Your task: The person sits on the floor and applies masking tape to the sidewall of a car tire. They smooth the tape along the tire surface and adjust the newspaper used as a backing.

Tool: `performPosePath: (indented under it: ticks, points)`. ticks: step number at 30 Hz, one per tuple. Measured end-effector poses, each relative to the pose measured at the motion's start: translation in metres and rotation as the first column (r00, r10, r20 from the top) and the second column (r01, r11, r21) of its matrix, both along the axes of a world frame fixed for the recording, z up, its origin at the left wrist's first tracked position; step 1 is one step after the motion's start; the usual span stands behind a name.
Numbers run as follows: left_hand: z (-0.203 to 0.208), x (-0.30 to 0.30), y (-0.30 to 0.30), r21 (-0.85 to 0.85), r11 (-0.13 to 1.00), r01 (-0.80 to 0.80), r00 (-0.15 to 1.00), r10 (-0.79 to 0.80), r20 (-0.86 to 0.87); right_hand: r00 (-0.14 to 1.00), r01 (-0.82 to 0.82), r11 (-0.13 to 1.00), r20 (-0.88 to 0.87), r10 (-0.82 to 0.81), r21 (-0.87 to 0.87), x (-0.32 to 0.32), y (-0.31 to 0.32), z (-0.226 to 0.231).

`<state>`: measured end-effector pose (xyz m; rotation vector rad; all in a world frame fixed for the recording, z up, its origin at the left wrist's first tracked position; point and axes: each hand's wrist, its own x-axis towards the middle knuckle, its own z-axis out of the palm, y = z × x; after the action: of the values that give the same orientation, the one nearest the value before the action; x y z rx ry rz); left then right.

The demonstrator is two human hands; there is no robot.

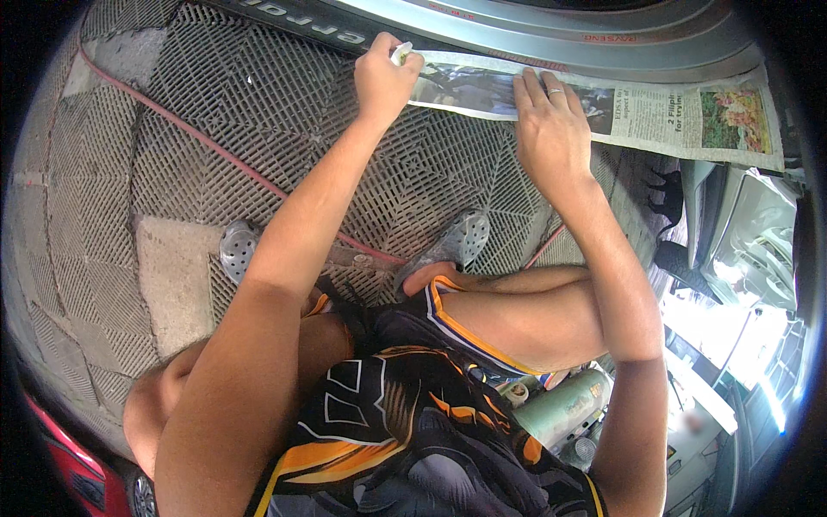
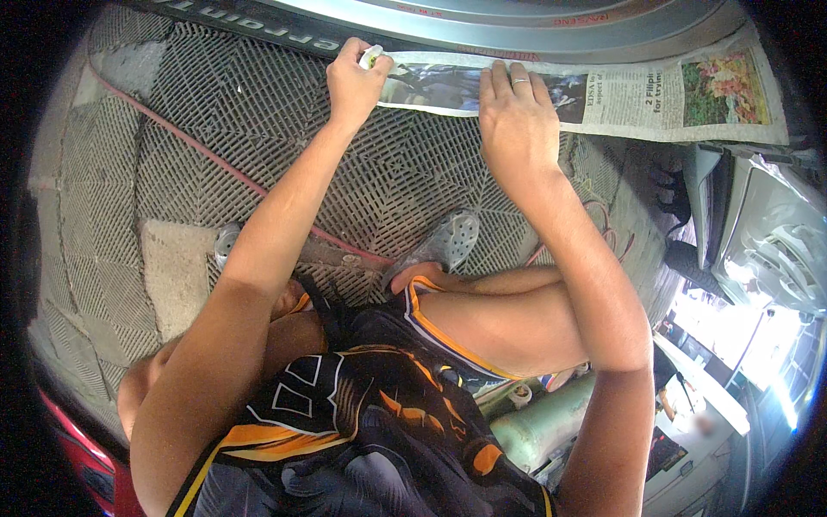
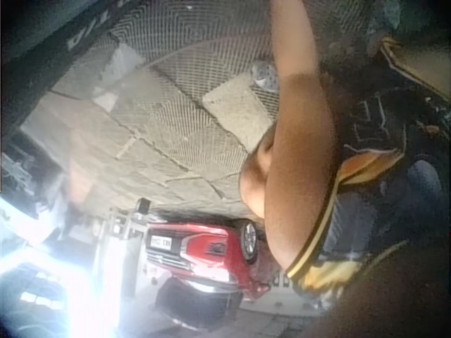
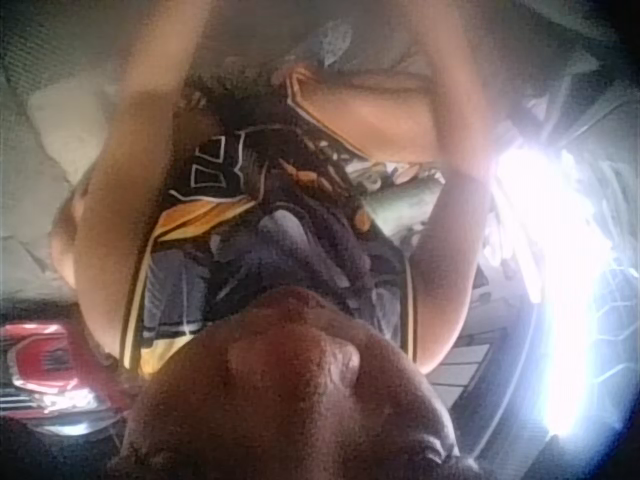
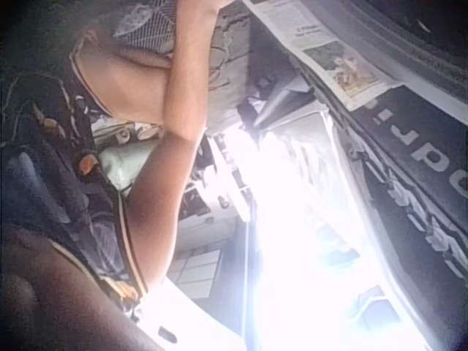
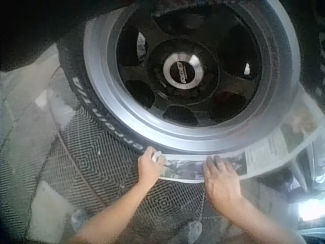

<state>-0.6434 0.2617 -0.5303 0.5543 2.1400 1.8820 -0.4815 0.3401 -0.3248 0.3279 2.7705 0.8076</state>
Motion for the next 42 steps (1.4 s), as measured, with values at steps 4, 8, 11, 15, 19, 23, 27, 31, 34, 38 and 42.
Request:
performPosePath:
  ticks: [4,8,11,15,19,23,27,31,34,38,42]
  points:
    - [0.001,-0.006,0.003,0.02,0.999,-0.032,0.999,0.033,-0.023,1.0,-0.01,1.0,0.008,0.01,0.016,-0.001,-0.001,-0.003]
    - [0.006,-0.008,0.005,0.023,0.999,-0.023,1.0,0.023,-0.01,1.0,-0.02,1.0,0.023,0.019,0.022,-0.002,0.0,-0.008]
    - [0.001,-0.01,0.004,0.073,0.996,-0.051,0.994,0.043,0.102,0.999,-0.043,0.999,0.014,0.043,0.028,-0.005,0.001,-0.014]
    - [0.007,-0.009,0.003,0.091,0.994,-0.059,0.989,0.045,0.142,0.999,-0.051,0.998,-0.001,0.051,0.028,-0.006,0.002,-0.025]
    - [0.01,-0.009,0.004,0.047,0.999,-0.024,0.994,0.019,0.11,0.995,-0.098,0.995,-0.034,0.097,-0.016,-0.009,0.005,-0.034]
    - [0.013,-0.007,0.008,0.086,0.995,-0.058,0.989,0.046,0.137,0.991,-0.128,0.991,-0.04,0.126,-0.049,-0.011,0.006,-0.046]
    - [0.01,-0.011,0.008,0.088,0.992,-0.091,0.984,0.076,0.159,0.992,-0.121,0.991,-0.046,0.119,-0.06,-0.018,-0.001,-0.05]
    - [0.014,-0.01,0.009,0.053,0.997,-0.053,0.992,0.046,0.119,0.994,-0.105,0.992,-0.027,0.103,-0.075,-0.019,0.001,-0.05]
    - [0.017,-0.007,0.011,0.038,0.998,-0.05,0.995,0.046,0.094,0.995,-0.096,0.993,-0.009,0.095,-0.072,-0.021,0.002,-0.048]
    - [0.02,-0.008,0.01,0.091,0.992,-0.091,0.99,0.08,0.12,0.995,-0.097,0.992,-0.012,0.097,-0.078,-0.023,0.001,-0.047]
    - [0.018,-0.012,0.011,0.117,0.989,-0.087,0.99,0.073,0.12,0.995,-0.103,0.992,-0.023,0.101,-0.076,-0.023,0.001,-0.046]
